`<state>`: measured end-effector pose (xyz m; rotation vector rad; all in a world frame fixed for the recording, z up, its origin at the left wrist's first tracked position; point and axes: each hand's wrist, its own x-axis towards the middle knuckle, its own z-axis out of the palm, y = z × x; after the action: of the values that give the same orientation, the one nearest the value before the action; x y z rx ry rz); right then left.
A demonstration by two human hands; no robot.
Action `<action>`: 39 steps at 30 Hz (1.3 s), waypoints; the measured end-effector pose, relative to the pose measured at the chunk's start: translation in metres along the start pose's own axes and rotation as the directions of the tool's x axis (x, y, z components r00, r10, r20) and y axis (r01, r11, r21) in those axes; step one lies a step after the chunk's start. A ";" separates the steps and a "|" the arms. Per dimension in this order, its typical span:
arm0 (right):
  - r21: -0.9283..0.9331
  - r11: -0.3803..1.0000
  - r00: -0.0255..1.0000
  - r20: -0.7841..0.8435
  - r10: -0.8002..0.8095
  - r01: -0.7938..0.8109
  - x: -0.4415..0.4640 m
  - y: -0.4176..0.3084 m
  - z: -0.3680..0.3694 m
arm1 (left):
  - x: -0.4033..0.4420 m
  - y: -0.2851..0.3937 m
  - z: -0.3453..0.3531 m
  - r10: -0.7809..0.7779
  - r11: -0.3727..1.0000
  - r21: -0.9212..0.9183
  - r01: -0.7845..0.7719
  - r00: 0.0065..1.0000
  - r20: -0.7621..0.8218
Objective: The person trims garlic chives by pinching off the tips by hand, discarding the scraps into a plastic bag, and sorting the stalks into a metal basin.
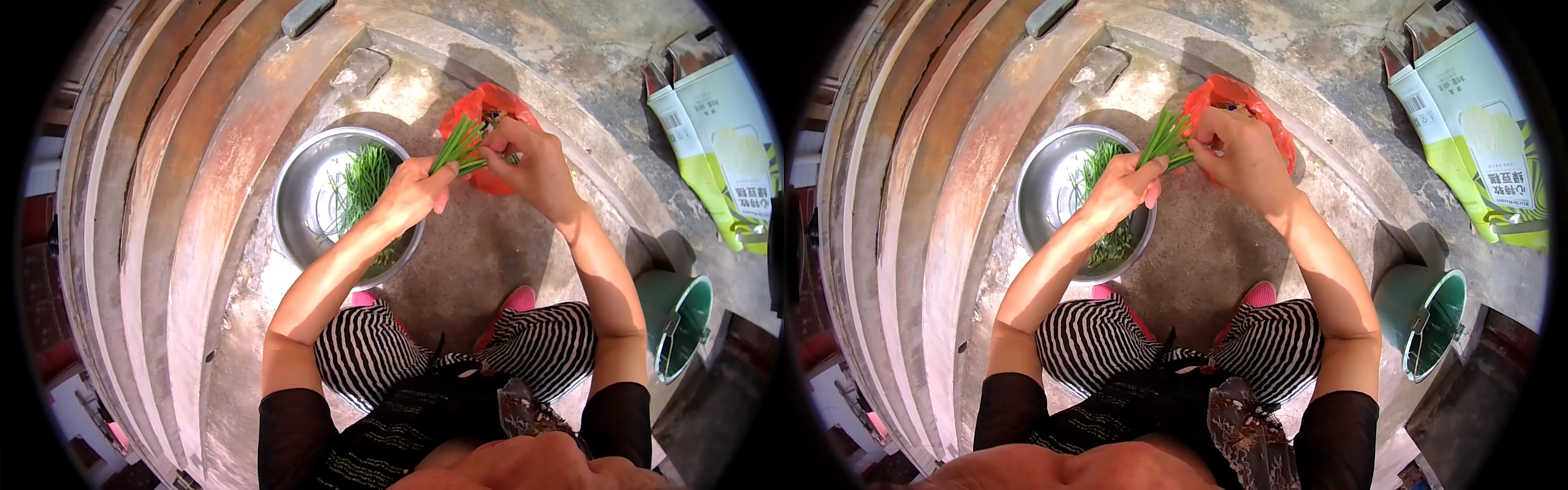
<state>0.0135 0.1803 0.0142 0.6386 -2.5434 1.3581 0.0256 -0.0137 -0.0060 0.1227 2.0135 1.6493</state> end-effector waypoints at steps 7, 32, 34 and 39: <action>-0.003 0.982 0.936 -0.304 0.177 -0.187 0.010 0.020 -0.025 | -0.003 0.010 -0.003 -0.008 0.995 -0.094 0.015 0.997 0.075; 0.253 0.852 0.868 0.337 0.366 -0.458 0.005 -0.003 -0.025 | -0.006 0.010 -0.005 -0.087 0.970 -0.213 0.121 0.983 0.162; 0.256 0.855 0.867 0.350 0.354 -0.452 0.004 -0.002 -0.025 | -0.006 0.010 -0.006 -0.099 0.969 -0.209 0.129 0.984 0.150; -0.009 0.974 0.958 0.177 0.226 -0.228 -0.001 -0.006 -0.016 | -0.004 0.007 -0.001 -0.046 0.988 -0.141 0.064 0.991 0.124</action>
<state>0.0160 0.1910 0.0274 0.5020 -2.8274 1.4468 0.0265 -0.0143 0.0016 0.1109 1.7866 1.7043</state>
